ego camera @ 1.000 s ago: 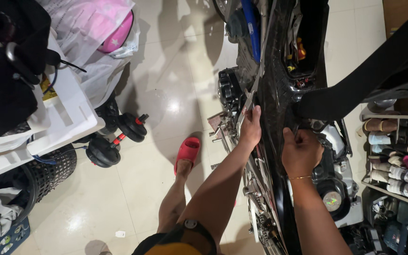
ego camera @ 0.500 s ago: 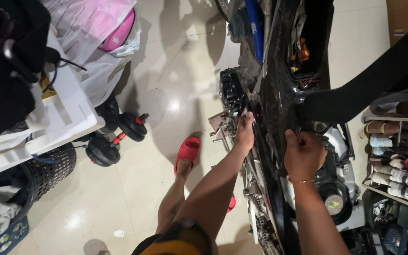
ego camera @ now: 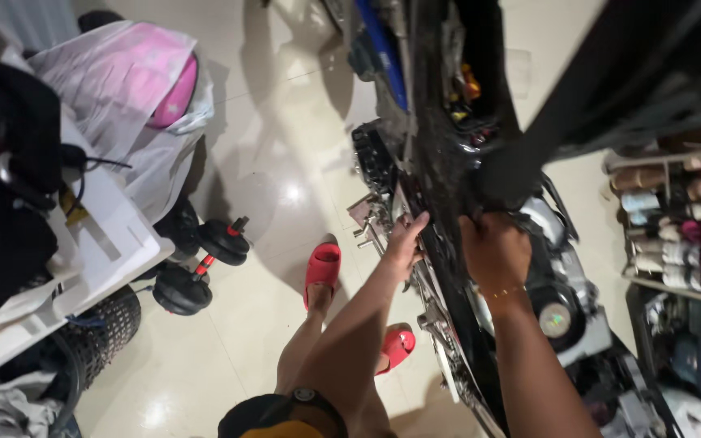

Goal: The person removes a long black rubber strip from the motorcycle frame, places it on a nearby table, and then reattaches it to the frame, pressing it into place along the edge.

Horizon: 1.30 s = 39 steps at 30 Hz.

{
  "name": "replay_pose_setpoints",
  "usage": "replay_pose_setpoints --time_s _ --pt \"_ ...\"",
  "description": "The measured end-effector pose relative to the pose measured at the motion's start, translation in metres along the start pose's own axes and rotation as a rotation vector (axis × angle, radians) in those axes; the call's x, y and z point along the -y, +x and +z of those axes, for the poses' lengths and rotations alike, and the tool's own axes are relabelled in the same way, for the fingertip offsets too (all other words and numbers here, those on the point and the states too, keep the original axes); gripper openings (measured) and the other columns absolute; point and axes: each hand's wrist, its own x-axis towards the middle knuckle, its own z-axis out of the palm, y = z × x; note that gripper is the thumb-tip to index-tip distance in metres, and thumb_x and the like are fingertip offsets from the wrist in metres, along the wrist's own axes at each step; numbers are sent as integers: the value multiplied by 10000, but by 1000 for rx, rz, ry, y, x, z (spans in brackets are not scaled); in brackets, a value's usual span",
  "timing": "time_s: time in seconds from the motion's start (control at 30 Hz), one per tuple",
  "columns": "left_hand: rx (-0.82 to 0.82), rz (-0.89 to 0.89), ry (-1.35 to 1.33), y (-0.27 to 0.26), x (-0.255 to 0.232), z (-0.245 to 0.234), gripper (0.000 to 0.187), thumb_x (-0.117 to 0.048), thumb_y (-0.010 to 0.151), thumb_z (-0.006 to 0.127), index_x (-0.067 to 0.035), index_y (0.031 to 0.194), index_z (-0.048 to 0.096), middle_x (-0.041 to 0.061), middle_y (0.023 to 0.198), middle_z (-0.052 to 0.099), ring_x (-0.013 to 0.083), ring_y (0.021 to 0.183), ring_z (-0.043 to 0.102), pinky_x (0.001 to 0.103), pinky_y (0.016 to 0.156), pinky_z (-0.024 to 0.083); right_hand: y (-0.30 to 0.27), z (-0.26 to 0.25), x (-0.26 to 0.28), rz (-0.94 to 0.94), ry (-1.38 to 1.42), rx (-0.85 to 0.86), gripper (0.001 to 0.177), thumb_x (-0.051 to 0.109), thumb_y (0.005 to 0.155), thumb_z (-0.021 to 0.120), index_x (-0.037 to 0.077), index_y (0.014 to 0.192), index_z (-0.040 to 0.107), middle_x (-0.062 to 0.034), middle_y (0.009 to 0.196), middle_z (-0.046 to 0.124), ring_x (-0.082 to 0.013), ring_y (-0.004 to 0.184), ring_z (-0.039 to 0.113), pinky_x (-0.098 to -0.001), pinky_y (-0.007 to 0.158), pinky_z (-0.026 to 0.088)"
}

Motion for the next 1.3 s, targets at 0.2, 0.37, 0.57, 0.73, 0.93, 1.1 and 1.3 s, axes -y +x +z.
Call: replay_pose_setpoints --time_s 0.2,0.37,0.57,0.73,0.93,1.1,1.3 --pt "168 -82 173 -54 7 12 877 -282 764 815 -188 1486 325 77 1433 505 301 1316 507 689 989 419 -28 -46 -4 123 149 26 264 251 880 786 39 1030 739 -138 827 706 -316 694 684 -428 642 528" --pt "210 -201 376 -94 47 15 1037 -180 696 858 -258 1499 205 88 1482 450 367 1351 493 701 1012 465 -106 -85 -8 238 249 -29 297 189 882 766 27 1126 718 -124 886 693 -248 671 675 -384 635 537" --pt "193 -225 214 -92 72 -5 1014 -152 801 843 -213 1528 138 55 1519 423 304 1427 455 693 1066 460 -192 -104 -4 322 308 48 309 188 844 763 50 1116 711 -84 855 679 -208 623 663 -348 598 535" --pt "251 -150 224 -82 73 -23 826 -167 822 815 -173 1485 321 109 1447 479 347 1315 480 623 950 558 -253 -96 -5 280 361 60 318 210 875 749 51 1148 710 -80 900 706 -207 682 657 -335 625 532" --pt "255 -147 297 -84 62 -8 642 -207 896 787 -217 1431 432 5 1288 536 227 1100 517 520 892 602 -340 -72 -18 1082 1089 113 527 397 944 598 28 1317 647 -190 1162 763 -278 808 725 -407 634 565" --pt "311 -151 318 -109 47 0 679 -275 884 766 -187 1456 411 2 1273 546 225 1163 577 537 940 539 -342 -76 -53 1433 1435 -304 812 585 909 585 106 1514 333 -174 1447 451 -408 1205 605 -626 937 558" --pt "251 -192 377 -121 32 16 780 -309 872 769 -161 1507 340 65 1381 547 289 1265 576 545 1002 548 -320 -88 -63 1451 1628 -507 723 569 891 614 65 1396 492 -189 1322 591 -439 1246 583 -611 969 542"
